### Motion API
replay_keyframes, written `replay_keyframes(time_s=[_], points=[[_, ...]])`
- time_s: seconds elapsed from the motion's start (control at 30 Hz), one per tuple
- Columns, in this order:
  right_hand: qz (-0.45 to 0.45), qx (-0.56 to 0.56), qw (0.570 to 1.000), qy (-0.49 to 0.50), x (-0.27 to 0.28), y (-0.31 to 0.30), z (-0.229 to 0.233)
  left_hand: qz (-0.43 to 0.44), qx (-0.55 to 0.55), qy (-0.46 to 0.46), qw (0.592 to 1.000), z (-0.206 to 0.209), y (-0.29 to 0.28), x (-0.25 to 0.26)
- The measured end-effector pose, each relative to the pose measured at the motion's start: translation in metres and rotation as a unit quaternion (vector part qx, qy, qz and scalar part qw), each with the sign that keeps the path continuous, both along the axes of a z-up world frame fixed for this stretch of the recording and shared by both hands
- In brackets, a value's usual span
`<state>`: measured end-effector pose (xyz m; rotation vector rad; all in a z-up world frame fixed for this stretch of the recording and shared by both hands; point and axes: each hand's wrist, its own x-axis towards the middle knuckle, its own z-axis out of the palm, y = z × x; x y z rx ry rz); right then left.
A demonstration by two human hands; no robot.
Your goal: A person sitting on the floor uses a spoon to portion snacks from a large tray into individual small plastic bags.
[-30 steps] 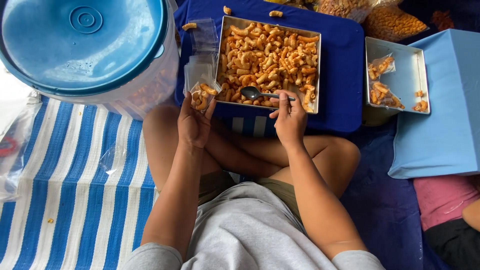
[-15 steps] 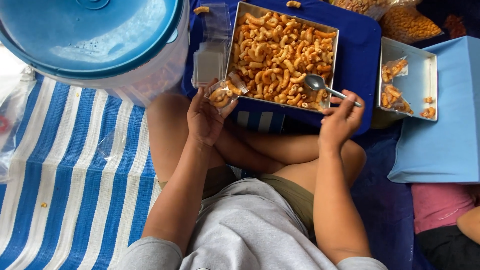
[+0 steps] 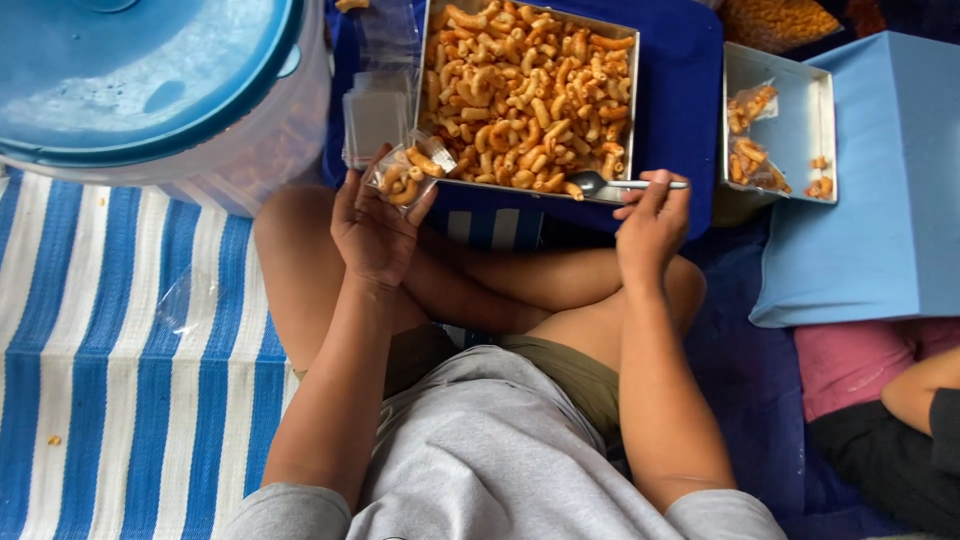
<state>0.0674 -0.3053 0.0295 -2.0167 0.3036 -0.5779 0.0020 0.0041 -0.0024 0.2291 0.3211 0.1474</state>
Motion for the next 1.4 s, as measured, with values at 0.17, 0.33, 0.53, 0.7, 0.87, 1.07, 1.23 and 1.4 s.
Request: replay_keyframes(time_s=[0.17,0.33,0.53,0.7,0.87,1.07,1.23,1.4], points=[[-0.004,0.197,0.98,0.036,-0.007,0.014,0.015,0.0,-0.001,0.005,1.0,0.006,-0.001,-0.002],[0.005,0.039,0.998,-0.048,-0.002,-0.018,0.002,0.022,-0.006,0.007,1.0,0.012,-0.003,-0.008],[0.011,-0.022,0.999,-0.04,-0.014,-0.025,-0.017,0.009,-0.005,0.002,1.0,0.019,-0.005,-0.008],[-0.027,0.191,0.981,0.035,-0.016,0.0,-0.02,0.01,0.013,0.005,1.0,0.018,-0.006,-0.01],[-0.018,0.289,0.955,0.069,-0.016,0.004,-0.023,0.009,0.014,0.004,1.0,0.014,-0.007,-0.013],[-0.03,0.315,0.947,0.06,-0.008,-0.006,-0.015,-0.022,0.055,0.065,0.996,0.006,-0.021,0.001],[-0.009,0.331,0.943,0.028,-0.004,-0.008,0.005,-0.037,0.069,0.068,0.995,0.01,-0.049,0.015],[0.047,0.317,0.947,0.015,-0.009,0.016,0.05,-0.05,0.055,0.042,0.996,0.007,-0.073,0.028]])
